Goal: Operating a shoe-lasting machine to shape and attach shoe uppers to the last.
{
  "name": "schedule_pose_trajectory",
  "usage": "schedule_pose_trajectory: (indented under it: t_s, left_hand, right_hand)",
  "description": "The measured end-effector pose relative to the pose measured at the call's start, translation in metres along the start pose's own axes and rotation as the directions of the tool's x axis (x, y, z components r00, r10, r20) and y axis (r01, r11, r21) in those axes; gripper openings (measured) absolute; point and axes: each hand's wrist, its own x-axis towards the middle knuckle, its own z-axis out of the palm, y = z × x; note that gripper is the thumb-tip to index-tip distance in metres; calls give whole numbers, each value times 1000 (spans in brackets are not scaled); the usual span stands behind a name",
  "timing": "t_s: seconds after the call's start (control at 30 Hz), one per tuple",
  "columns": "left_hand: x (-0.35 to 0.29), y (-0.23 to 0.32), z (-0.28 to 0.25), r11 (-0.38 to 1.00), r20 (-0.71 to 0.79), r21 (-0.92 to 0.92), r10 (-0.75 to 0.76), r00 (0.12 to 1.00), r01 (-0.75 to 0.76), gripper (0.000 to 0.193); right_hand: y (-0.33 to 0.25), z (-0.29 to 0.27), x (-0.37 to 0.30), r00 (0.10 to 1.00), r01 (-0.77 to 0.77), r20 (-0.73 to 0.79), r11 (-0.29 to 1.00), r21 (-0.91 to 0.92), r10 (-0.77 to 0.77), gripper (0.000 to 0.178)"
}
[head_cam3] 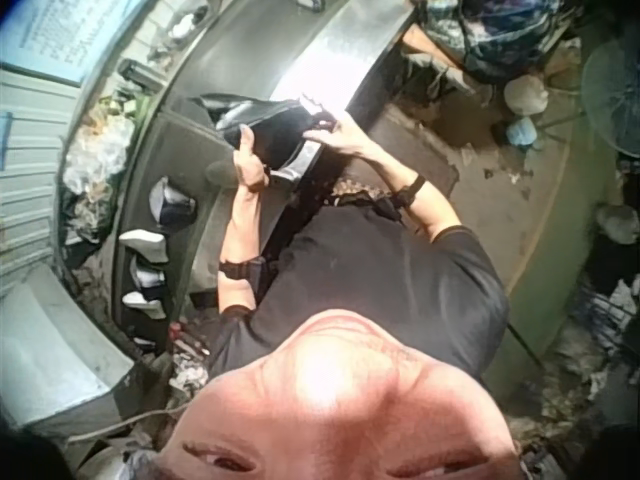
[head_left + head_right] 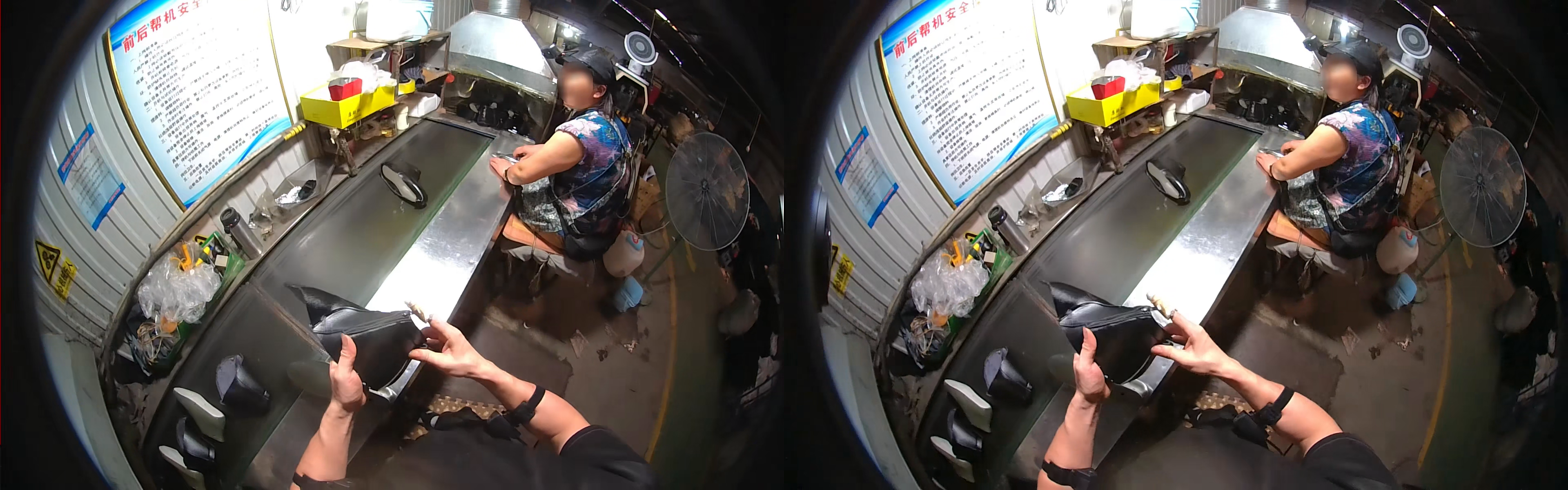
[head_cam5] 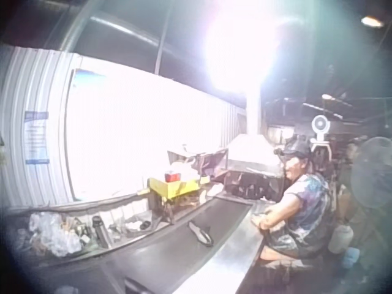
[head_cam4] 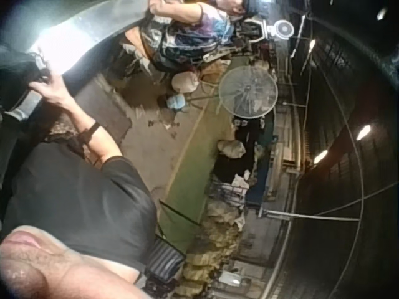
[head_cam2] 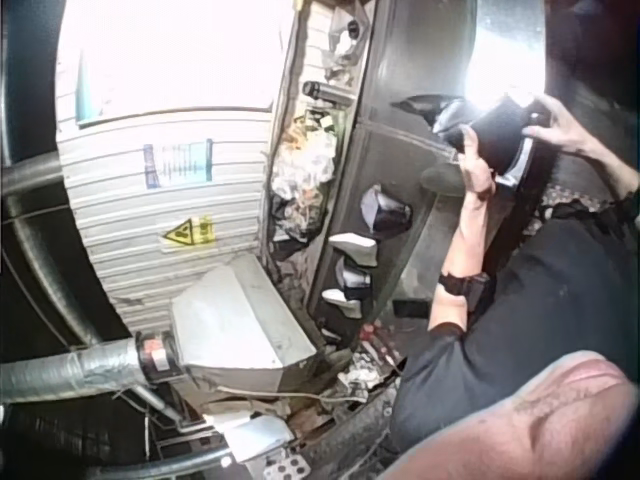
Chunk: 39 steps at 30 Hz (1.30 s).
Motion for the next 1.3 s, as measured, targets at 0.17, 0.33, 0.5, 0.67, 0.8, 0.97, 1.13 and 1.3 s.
schedule_pose_trajectory:
  t_s: [0.17,0.33,0.5,0.67,0.8,0.97,1.13,1.3]
  left_hand:
    - [1,-23,-61,728,7,636,325,946,-254,44]
    - [-26,-80,-117,429,-547,811,317,775,397,79]
    - [-23,-81,-102,803,-746,480,160,647,354,85]
    - [-17,-78,-95,972,-788,46,-106,607,229,90]
    - [-19,-91,-89,970,-817,39,-107,566,238,90]
    - [-9,-87,-98,957,-776,226,64,627,181,76]
    - [-19,-31,-115,996,-568,82,67,821,-25,32]
    - [-10,12,-118,916,-396,-369,-309,865,159,68]
  right_hand:
    - [8,-7,2,971,-75,-193,947,312,140,66]
    - [68,-35,-13,858,-355,-141,769,532,493,67]
    - [81,-32,-21,735,-362,-136,553,751,665,78]
    - [87,-38,-30,758,-302,-96,478,825,645,49]
    - [93,-38,-21,615,-266,-23,235,935,788,37]
    - [98,-49,-19,700,-243,55,166,956,712,48]
    - [67,-39,-14,719,-361,102,245,900,687,46]
    - [7,-11,-1,912,-181,-284,910,374,298,44]
